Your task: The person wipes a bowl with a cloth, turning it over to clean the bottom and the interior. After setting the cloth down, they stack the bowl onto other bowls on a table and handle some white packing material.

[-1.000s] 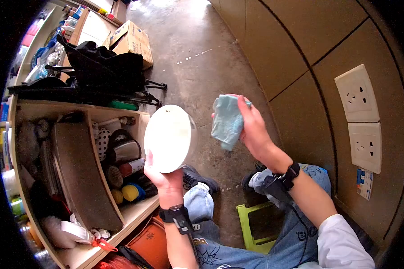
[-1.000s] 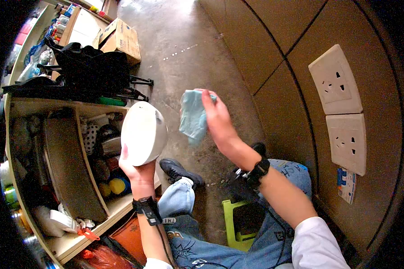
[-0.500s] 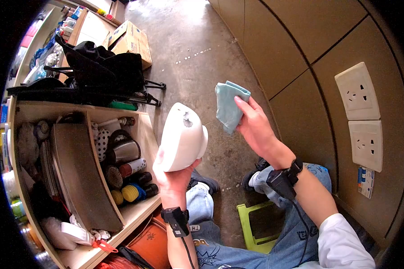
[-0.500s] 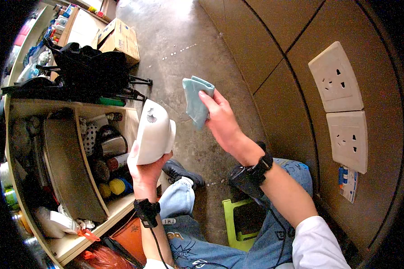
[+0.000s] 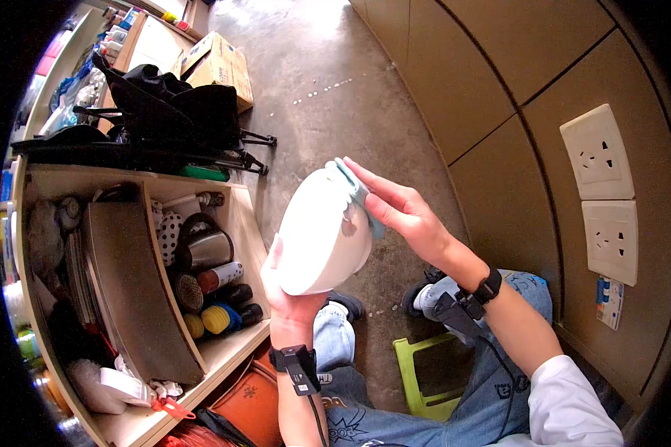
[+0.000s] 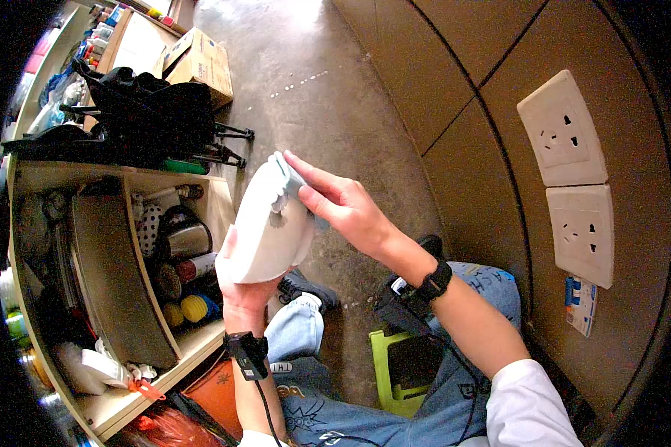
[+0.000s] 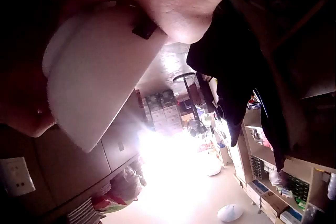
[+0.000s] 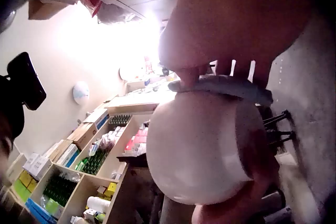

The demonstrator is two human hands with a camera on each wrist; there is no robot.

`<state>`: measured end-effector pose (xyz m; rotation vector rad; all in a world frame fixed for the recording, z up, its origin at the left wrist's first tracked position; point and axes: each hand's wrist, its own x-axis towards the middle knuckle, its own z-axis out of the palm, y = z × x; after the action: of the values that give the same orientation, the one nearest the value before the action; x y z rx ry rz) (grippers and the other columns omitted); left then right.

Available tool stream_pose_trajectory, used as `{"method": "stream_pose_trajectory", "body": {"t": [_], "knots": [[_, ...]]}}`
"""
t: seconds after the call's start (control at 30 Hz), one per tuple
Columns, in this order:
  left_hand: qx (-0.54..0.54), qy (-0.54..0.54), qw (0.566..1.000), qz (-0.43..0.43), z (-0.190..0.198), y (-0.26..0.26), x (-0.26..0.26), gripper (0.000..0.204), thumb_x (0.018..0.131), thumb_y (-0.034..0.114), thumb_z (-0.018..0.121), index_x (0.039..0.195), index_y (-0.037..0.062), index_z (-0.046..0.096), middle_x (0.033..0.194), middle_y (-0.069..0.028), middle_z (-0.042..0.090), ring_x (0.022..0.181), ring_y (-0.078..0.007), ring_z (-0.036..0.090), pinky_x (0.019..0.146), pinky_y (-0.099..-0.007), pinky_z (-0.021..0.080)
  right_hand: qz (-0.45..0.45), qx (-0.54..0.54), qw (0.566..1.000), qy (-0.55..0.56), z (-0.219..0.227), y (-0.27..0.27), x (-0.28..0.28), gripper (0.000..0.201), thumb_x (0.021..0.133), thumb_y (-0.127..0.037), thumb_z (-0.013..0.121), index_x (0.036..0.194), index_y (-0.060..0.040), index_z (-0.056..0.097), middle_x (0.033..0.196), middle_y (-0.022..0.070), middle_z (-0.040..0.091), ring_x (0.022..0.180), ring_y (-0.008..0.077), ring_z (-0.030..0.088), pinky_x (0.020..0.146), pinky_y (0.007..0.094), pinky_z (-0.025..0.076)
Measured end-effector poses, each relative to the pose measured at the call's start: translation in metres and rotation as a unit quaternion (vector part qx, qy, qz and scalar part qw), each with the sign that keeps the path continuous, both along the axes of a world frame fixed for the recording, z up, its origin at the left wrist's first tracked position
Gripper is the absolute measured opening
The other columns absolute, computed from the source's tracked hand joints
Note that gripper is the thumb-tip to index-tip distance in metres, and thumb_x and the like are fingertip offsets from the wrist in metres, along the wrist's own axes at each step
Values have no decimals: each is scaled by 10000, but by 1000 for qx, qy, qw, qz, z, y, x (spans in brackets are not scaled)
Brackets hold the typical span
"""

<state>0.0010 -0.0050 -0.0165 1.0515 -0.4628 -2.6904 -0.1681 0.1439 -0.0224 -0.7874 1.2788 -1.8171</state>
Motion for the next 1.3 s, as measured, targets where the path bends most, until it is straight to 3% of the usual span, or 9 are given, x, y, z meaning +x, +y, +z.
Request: {"method": "stream_pose_trajectory", "body": {"t": [0.17, 0.37, 0.5, 0.63, 0.83, 1.0, 1.1, 1.2, 1.3], "knots": [[19, 10, 999, -26, 9, 4, -1, 611, 1034, 455, 425, 1454, 12, 445, 1409, -197, 548, 1250, -355, 570, 1069, -510, 451, -86, 28, 996, 26, 7, -2, 2, 456, 1010, -292, 603, 1418, -92, 570, 1362, 125, 631, 1237, 174, 571, 1059, 348, 439], [16, 21, 999, -40, 9, 7, -2, 571, 1061, 409, 402, 1412, -34, 478, 1370, -202, 582, 1217, -328, 600, 1061, -453, 472, -105, 11, 988, 112, 5, 2, -5, 490, 1047, -348, 475, 1405, -25, 564, 1494, 178, 503, 1386, 246, 459, 1151, 349, 323], [10, 15, 999, -27, 2, 8, -1, 573, 1054, 408, 427, 1407, -39, 489, 1360, -212, 590, 1198, -345, 611, 1064, -471, 468, 6, -75, 989, -126, -1, 1, -8, 583, 1052, -388, 395, 1449, 28, 489, 1529, 147, 465, 1413, 212, 409, 1196, 333, 233], [23, 6, 999, -28, 3, 8, -2, 594, 1044, 430, 437, 1411, -33, 494, 1358, -219, 592, 1186, -368, 613, 1058, -498, 464, 10, -62, 987, -151, 9, 3, -10, 555, 1042, -364, 449, 1467, -9, 486, 1521, 123, 478, 1408, 189, 405, 1179, 321, 269], [61, 39, 995, -64, 10, 10, -2, 609, 1050, 435, 423, 1422, -46, 469, 1374, -232, 573, 1210, -361, 599, 1069, -499, 453, 48, 16, 993, -107, 17, 10, -21, 548, 992, -305, 616, 1481, -90, 497, 1417, 82, 563, 1288, 156, 496, 1067, 314, 400], [139, 91, 983, -76, 7, 16, -3, 580, 1036, 397, 456, 1411, -45, 483, 1347, -239, 589, 1191, -368, 609, 1055, -501, 463, -42, 5, 997, 69, 11, 11, -19, 349, 972, -373, 580, 1152, -74, 580, 1487, 125, 440, 1225, 213, 551, 1033, 356, 440], [-1, -46, 993, -107, 13, 31, -10, 555, 1029, 371, 478, 1397, -44, 500, 1324, -240, 605, 1172, -355, 623, 1035, -488, 478, -82, -75, 992, 65, 9, 9, -16, 288, 991, -304, 550, 1165, -76, 553, 1484, 141, 439, 1325, 216, 446, 1065, 362, 381], [148, 79, 982, -88, 3, 39, -8, 567, 1032, 398, 469, 1394, -37, 508, 1325, -225, 609, 1164, -347, 628, 1024, -484, 487, -90, -102, 990, 25, 19, 8, -7, 373, 997, -270, 494, 1313, -71, 511, 1408, 142, 512, 1296, 189, 470, 1049, 356, 398], [150, 52, 982, -102, 3, 46, -14, 614, 1047, 453, 396, 1428, -21, 474, 1383, -205, 572, 1212, -350, 596, 1064, -492, 451, -46, -116, 991, -50, 15, 12, -14, 392, 996, -264, 481, 1323, -56, 544, 1239, 122, 616, 1163, 156, 553, 975, 321, 448]]}}
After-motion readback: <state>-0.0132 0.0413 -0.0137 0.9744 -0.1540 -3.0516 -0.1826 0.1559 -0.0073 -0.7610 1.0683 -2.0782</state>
